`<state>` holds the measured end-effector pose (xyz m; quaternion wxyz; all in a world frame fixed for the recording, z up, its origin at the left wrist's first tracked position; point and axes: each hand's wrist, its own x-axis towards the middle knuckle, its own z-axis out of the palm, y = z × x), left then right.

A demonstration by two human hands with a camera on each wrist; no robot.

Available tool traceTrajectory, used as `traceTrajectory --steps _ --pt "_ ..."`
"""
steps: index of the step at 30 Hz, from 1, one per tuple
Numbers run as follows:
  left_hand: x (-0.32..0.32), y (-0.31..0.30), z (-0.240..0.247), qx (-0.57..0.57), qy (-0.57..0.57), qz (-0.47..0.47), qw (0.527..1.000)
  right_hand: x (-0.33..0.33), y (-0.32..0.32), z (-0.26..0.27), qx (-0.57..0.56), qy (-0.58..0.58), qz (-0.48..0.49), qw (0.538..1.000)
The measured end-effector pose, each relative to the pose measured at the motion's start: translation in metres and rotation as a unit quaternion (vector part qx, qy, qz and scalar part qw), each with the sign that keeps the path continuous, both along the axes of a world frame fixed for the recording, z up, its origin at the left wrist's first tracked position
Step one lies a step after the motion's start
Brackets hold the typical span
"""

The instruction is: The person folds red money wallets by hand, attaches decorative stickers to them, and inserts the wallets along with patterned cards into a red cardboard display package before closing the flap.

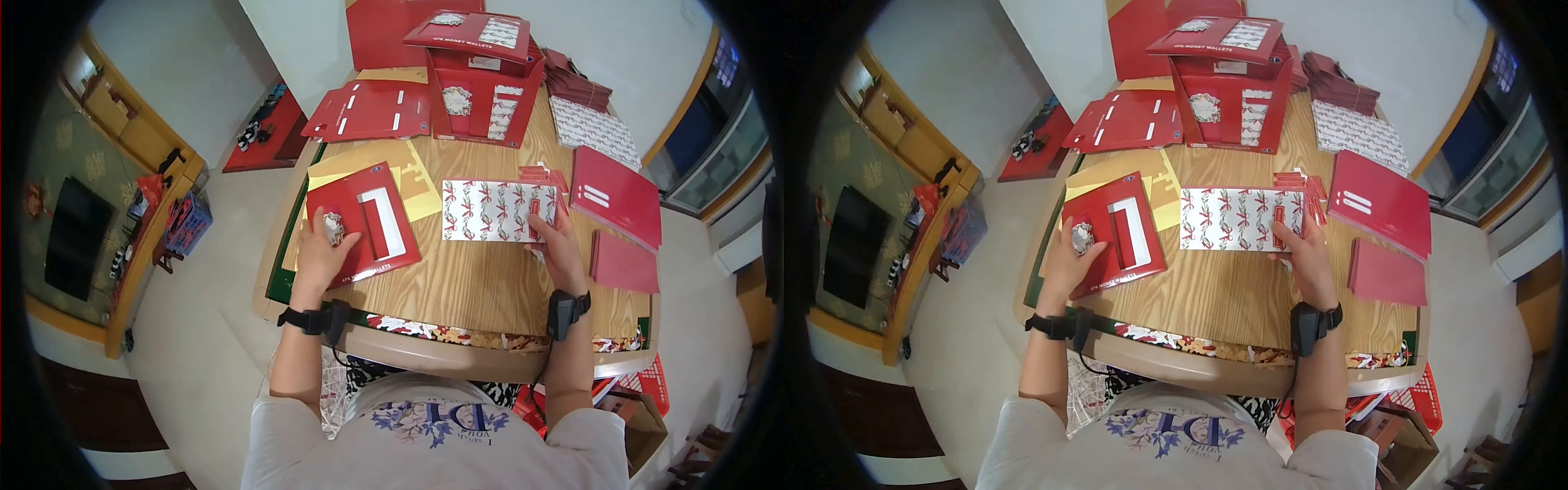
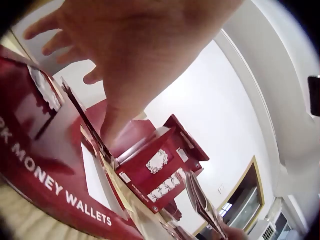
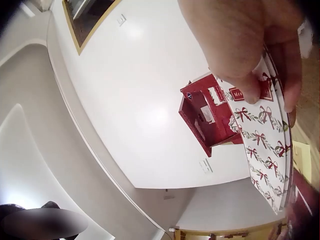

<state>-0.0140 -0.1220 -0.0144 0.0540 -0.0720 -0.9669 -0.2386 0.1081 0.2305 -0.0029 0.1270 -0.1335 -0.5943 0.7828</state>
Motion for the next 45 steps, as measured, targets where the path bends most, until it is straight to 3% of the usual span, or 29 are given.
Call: traceTrajectory --steps 4,9,13,17,20,22,26,28,33,36,40,45 --pt "0.004 0.039 0.005 -0.107 -0.059 0.025 0.992 -0.001 -0.003 -0.001 -0.001 -0.005 0.009 1.000" --pt "0.008 0.046 -0.002 -0.204 -0.019 0.061 0.977 -0.001 0.001 -0.004 0.006 -0.005 0.010 1.000" --pt "0.006 0.039 -0.004 -0.192 0.014 0.064 0.979 -0.001 0.000 -0.003 0.000 -0.003 0.013 1.000" --pt "0.015 0.017 0.008 -0.014 0.073 -0.044 0.996 -0.001 0.002 -0.004 -0.034 0.008 0.000 0.999" --pt "0.034 0.022 0.040 0.049 0.025 -0.165 0.985 0.000 0.018 -0.010 -0.075 0.064 -0.001 0.995" --pt "0.040 0.027 0.039 0.051 0.045 -0.251 0.966 0.003 0.025 -0.003 -0.065 0.061 -0.025 0.996" --pt "0.057 0.046 0.024 0.009 0.065 -0.357 0.932 0.012 0.025 0.013 0.056 -0.012 -0.058 0.997" --pt "0.065 0.052 0.018 -0.064 0.060 -0.361 0.928 0.016 0.021 0.018 0.099 -0.041 -0.033 0.994" --pt "0.058 0.046 -0.002 -0.030 0.072 -0.406 0.911 0.046 0.012 0.022 0.088 -0.033 0.020 0.995" --pt "0.062 0.038 0.010 0.027 0.053 -0.393 0.918 0.061 0.010 0.017 0.080 -0.056 0.024 0.995" --pt "0.077 0.023 0.041 0.048 0.037 -0.375 0.925 0.086 0.021 0.004 0.108 -0.115 -0.005 0.987" --pt "0.106 0.027 0.011 0.040 -0.038 -0.465 0.884 0.098 0.029 -0.005 0.089 -0.167 -0.036 0.981"
